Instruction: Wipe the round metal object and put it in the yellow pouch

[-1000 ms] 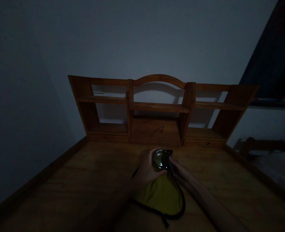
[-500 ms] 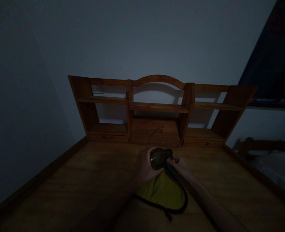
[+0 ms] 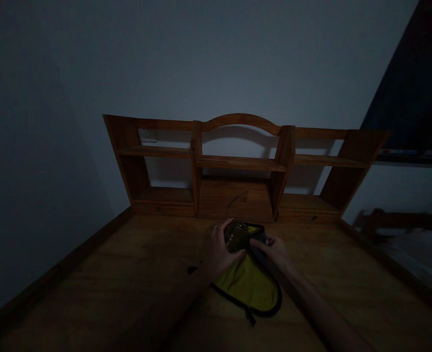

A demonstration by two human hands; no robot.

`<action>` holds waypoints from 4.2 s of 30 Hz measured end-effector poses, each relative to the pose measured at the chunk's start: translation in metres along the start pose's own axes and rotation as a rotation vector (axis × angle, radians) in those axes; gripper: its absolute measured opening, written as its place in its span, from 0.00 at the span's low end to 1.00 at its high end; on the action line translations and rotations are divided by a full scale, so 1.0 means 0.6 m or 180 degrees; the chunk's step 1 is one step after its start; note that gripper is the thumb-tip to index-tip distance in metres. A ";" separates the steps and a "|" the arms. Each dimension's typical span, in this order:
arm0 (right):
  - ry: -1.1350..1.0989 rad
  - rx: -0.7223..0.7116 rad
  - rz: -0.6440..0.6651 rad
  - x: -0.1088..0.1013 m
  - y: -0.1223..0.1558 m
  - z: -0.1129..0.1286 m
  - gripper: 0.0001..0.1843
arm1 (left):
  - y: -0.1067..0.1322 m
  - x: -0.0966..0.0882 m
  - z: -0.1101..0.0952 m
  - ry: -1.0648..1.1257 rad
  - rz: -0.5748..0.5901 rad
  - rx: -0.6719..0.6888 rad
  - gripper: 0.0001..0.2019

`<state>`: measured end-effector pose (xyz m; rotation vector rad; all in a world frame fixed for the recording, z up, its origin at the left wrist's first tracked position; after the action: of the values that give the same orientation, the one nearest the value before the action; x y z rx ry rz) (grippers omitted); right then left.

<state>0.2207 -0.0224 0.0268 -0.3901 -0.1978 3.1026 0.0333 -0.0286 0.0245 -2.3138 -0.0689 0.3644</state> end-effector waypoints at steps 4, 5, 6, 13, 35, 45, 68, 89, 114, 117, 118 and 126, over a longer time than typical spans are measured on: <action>-0.0074 -0.0010 0.0053 0.005 0.004 0.001 0.27 | -0.002 -0.001 0.000 -0.0143 0.0022 0.0108 0.39; -0.0064 -0.0052 0.0083 0.007 0.005 0.000 0.27 | -0.002 -0.001 0.000 -0.0162 0.0031 0.0139 0.39; -0.0048 -0.0098 0.0112 0.009 0.005 0.000 0.27 | -0.002 -0.002 0.000 -0.0178 0.0056 0.0176 0.38; -0.0016 -0.0268 0.0243 0.013 0.003 -0.010 0.24 | -0.001 -0.003 0.004 -0.0265 0.0152 0.0261 0.38; -0.0170 -0.0169 0.0293 0.015 0.007 -0.008 0.26 | -0.004 -0.006 -0.007 -0.0327 0.0117 0.0165 0.38; -0.0279 -0.0159 0.0365 0.016 0.012 -0.003 0.25 | -0.003 -0.010 -0.015 -0.0282 0.0207 0.0161 0.38; -0.0455 -0.0088 0.0328 0.013 0.011 -0.006 0.24 | -0.004 -0.008 -0.007 -0.0387 0.0193 0.0207 0.38; -0.0470 -0.0065 0.0177 0.017 0.006 -0.018 0.24 | -0.004 -0.009 -0.004 -0.0460 0.0175 0.0280 0.37; -0.0502 -0.0005 0.0184 0.013 0.004 -0.018 0.24 | -0.004 -0.009 -0.010 -0.0417 0.0138 0.0182 0.36; -0.0574 0.0033 0.0233 0.014 0.004 -0.019 0.23 | -0.004 -0.010 -0.012 -0.0467 0.0157 0.0195 0.36; -0.0585 0.0039 0.0235 0.014 0.004 -0.018 0.23 | -0.004 -0.010 -0.012 -0.0477 0.0147 0.0209 0.36; -0.0626 0.0020 0.0227 0.013 0.006 -0.013 0.24 | -0.004 -0.010 -0.012 -0.0411 0.0142 0.0205 0.38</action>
<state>0.2151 -0.0249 0.0168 -0.0927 -0.1793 3.2090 0.0298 -0.0326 0.0322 -2.2293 -0.0687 0.5310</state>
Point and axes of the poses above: each hand's wrist, its own y-axis away from the middle knuckle, its own x-axis out of the palm, z = x × y, the point moved 1 cm from there along -y, towards the middle knuckle, and after that the axes turned 13 degrees about y, right-handed, at the moved point
